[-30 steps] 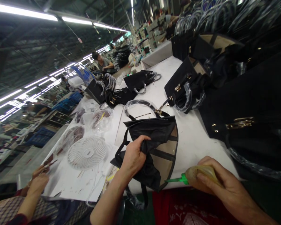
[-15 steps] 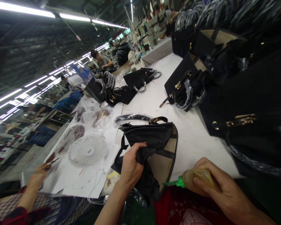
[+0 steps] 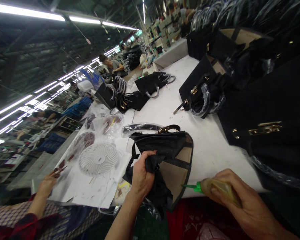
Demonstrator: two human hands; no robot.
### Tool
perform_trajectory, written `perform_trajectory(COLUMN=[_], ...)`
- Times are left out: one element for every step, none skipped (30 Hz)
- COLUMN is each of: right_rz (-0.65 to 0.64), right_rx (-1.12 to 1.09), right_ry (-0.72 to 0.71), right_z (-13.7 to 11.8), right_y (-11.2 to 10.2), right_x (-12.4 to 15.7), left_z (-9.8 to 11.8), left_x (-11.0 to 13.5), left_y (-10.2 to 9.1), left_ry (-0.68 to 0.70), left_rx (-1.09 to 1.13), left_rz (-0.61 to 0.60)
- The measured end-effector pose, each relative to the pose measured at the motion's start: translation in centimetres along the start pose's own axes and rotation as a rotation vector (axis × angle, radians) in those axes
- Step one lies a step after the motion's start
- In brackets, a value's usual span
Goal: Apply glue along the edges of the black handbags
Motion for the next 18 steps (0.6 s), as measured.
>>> perform_trajectory(right_rz=[-0.002,-0.014,-0.031,-0.047,-0.051,-0.046,-0.035,-0.028,-0.033,-0.051,-0.076,-0.102,-0.116,-0.115,-0.097,-0.073,-0.052,-0.020], right_rx=[-0.004,-0.025,-0.052,-0.072,-0.074,-0.059,-0.036,-0.017,-0.011,-0.020,-0.043,-0.070,-0.088,-0.086,-0.065,-0.033,0.002,0.038], right_ry=[0.000,0.000,-0.002,-0.006,-0.008,-0.007,0.000,0.008,0.020,0.024,0.024,0.022,0.019,0.011,0.005,-0.002,-0.005,-0.001], right_z=[-0.1,-0.3,-0.5,-0.7,-0.8,-0.8,-0.8,-0.7,-0.6,-0.6,-0.5,-0.6,-0.6,-0.8,-0.9,-1.1,-1.2,-1.3], right_y=[0.0,0.1,0.2,0.3,0.4,0.4,0.3,0.3,0.3,0.4,0.5,0.5,0.6,0.5,0.5,0.4,0.3,0.2], right_x=[0.0,0.0,-0.1,-0.1,0.0,0.0,0.1,0.3,0.4,0.5,0.6,0.6,0.6,0.6,0.5,0.4,0.3,0.3], left_z=[0.1,0.2,0.4,0.4,0.5,0.5,0.5,0.5,0.4,0.4,0.4,0.4,0.4,0.3,0.3,0.3,0.2,0.2], left_x=[0.0,0.1,0.1,0.1,0.1,0.2,0.2,0.2,0.2,0.2,0.2,0.3,0.3,0.4,0.4,0.5,0.6,0.6], left_y=[0.0,0.0,0.0,0.0,0.0,0.0,0.0,0.0,0.0,0.0,0.1,0.1,0.2,0.2,0.2,0.1,0.1,0.0], left_ry=[0.008,0.018,0.028,0.035,0.038,0.039,0.037,0.035,0.034,0.037,0.042,0.049,0.054,0.058,0.058,0.053,0.047,0.040], left_rx=[0.000,0.001,0.002,0.005,0.007,0.009,0.009,0.009,0.008,0.008,0.010,0.014,0.019,0.024,0.029,0.032,0.035,0.036], left_rz=[0.004,0.006,0.007,0.008,0.008,0.009,0.013,0.017,0.017,0.015,0.012,0.008,0.006,0.008,0.014,0.023,0.034,0.042])
Point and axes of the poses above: each hand's wrist, its own x-axis away from the middle knuckle, its own y-axis out of the palm, z = x × y, the point moved 4 cm from there along -x, towards the middle knuckle, and after that the axes turned 14 degrees about -z, right-handed, at the moved point
